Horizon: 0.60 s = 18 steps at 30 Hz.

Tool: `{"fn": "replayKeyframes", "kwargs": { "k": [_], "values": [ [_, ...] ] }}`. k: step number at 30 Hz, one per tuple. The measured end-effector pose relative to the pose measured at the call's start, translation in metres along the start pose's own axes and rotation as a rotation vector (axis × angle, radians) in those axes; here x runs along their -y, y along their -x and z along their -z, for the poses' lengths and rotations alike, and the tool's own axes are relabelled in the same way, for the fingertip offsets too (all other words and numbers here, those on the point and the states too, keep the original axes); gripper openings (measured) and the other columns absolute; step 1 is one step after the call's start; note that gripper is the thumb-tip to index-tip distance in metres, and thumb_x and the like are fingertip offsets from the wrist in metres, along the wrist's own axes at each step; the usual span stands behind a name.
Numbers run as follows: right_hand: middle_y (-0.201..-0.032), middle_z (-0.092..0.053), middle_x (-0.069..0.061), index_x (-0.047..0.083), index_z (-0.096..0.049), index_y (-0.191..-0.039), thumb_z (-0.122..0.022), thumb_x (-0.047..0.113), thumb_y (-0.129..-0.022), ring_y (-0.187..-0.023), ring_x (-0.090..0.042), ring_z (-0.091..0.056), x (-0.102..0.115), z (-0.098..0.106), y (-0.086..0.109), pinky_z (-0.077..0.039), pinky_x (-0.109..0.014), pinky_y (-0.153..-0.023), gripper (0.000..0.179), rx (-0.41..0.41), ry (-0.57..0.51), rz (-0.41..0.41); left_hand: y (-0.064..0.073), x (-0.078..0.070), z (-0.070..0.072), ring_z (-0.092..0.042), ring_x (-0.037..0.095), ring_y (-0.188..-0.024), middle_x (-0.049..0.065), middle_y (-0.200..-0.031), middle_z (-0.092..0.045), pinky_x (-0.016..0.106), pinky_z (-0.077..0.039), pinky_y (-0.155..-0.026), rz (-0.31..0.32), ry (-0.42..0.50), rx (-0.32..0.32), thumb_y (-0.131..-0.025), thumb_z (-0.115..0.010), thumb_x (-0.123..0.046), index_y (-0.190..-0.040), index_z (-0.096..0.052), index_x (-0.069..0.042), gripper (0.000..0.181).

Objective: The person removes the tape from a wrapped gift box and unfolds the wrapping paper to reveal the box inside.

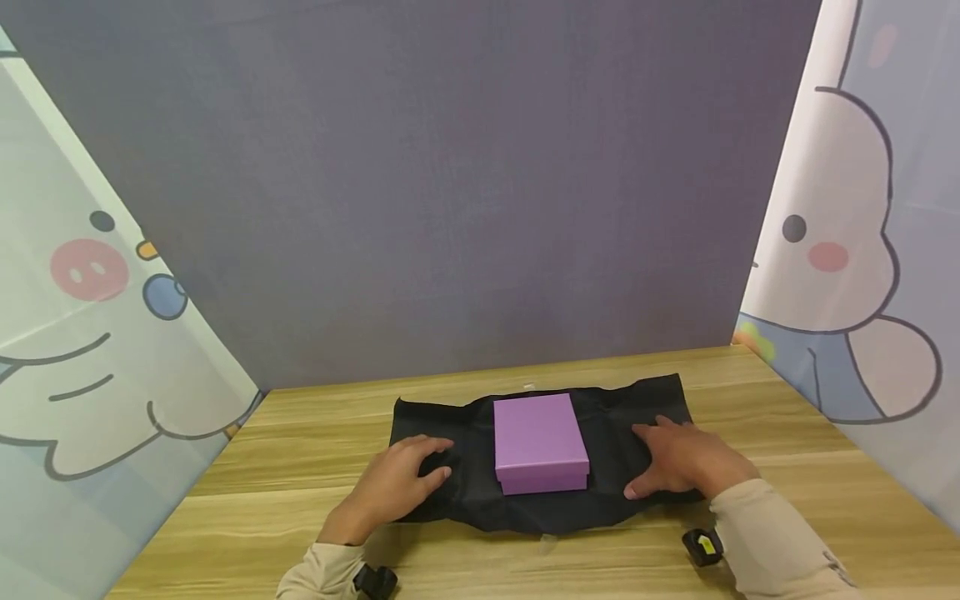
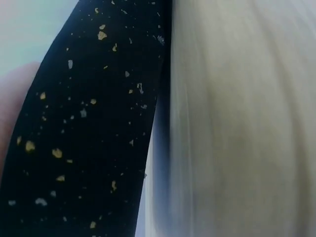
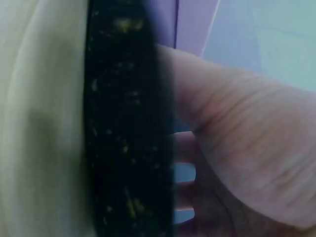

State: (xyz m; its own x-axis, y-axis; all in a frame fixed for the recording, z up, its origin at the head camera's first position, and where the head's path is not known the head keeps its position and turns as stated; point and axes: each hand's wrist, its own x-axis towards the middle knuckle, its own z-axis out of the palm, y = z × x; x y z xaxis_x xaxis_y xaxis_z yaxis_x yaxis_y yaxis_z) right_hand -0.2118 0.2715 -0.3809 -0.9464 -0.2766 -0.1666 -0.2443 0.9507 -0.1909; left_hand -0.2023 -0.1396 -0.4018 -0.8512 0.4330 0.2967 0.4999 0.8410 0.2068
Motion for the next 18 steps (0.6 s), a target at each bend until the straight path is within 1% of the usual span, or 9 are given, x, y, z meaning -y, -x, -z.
{"fn": "replayKeyframes", "kwargs": {
  "k": [4, 8, 11, 14, 18],
  "values": [
    [-0.138, -0.044, -0.041, -0.003, -0.054, -0.139, -0.080, 0.064, -0.071, -0.119, -0.065, -0.043, 0.002, 0.004, 0.002, -0.039, -0.075, -0.086, 0.099, -0.087, 0.055, 0.016, 0.001, 0.000, 0.002, -0.063, 0.024, -0.114, 0.001, -0.125, -0.067, 0.048, -0.055, -0.085, 0.002, -0.002, -0.006, -0.096, -0.068, -0.034, -0.130, -0.068, -0.021, 0.036],
    [-0.136, -0.049, -0.036, -0.003, -0.056, -0.137, -0.078, 0.059, -0.078, -0.120, -0.060, -0.047, 0.006, 0.008, 0.003, -0.040, -0.075, -0.084, 0.088, -0.169, 0.069, 0.029, 0.001, 0.000, 0.005, -0.063, 0.025, -0.114, 0.001, -0.125, -0.067, 0.048, -0.055, -0.085, 0.003, -0.002, -0.018, -0.096, -0.069, -0.033, -0.129, -0.069, -0.021, 0.035],
    [-0.135, -0.053, -0.033, -0.002, -0.058, -0.136, -0.074, 0.059, -0.082, -0.120, -0.057, -0.049, 0.011, 0.011, 0.006, -0.040, -0.076, -0.084, 0.082, -0.206, 0.059, 0.046, 0.001, -0.002, 0.008, -0.063, 0.025, -0.115, 0.002, -0.125, -0.067, 0.048, -0.055, -0.086, 0.003, -0.009, -0.033, -0.096, -0.069, -0.032, -0.129, -0.069, -0.020, 0.035],
    [-0.133, -0.056, -0.030, 0.001, -0.059, -0.136, -0.070, 0.060, -0.086, -0.120, -0.055, -0.051, 0.016, 0.013, 0.008, -0.041, -0.074, -0.085, 0.078, -0.227, 0.054, 0.075, 0.002, -0.003, 0.012, -0.063, 0.025, -0.114, 0.002, -0.125, -0.068, 0.048, -0.055, -0.087, -0.001, -0.018, -0.048, -0.095, -0.069, -0.032, -0.128, -0.070, -0.019, 0.035],
    [-0.129, -0.059, -0.028, 0.001, -0.061, -0.133, -0.067, 0.056, -0.090, -0.118, -0.052, -0.054, 0.022, 0.013, 0.007, -0.044, -0.069, -0.086, 0.071, -0.278, 0.056, 0.113, 0.001, -0.005, 0.015, -0.064, 0.025, -0.113, 0.002, -0.123, -0.069, 0.048, -0.054, -0.088, -0.017, -0.013, -0.080, -0.096, -0.068, -0.032, -0.126, -0.071, -0.018, 0.033]
  ]
}}
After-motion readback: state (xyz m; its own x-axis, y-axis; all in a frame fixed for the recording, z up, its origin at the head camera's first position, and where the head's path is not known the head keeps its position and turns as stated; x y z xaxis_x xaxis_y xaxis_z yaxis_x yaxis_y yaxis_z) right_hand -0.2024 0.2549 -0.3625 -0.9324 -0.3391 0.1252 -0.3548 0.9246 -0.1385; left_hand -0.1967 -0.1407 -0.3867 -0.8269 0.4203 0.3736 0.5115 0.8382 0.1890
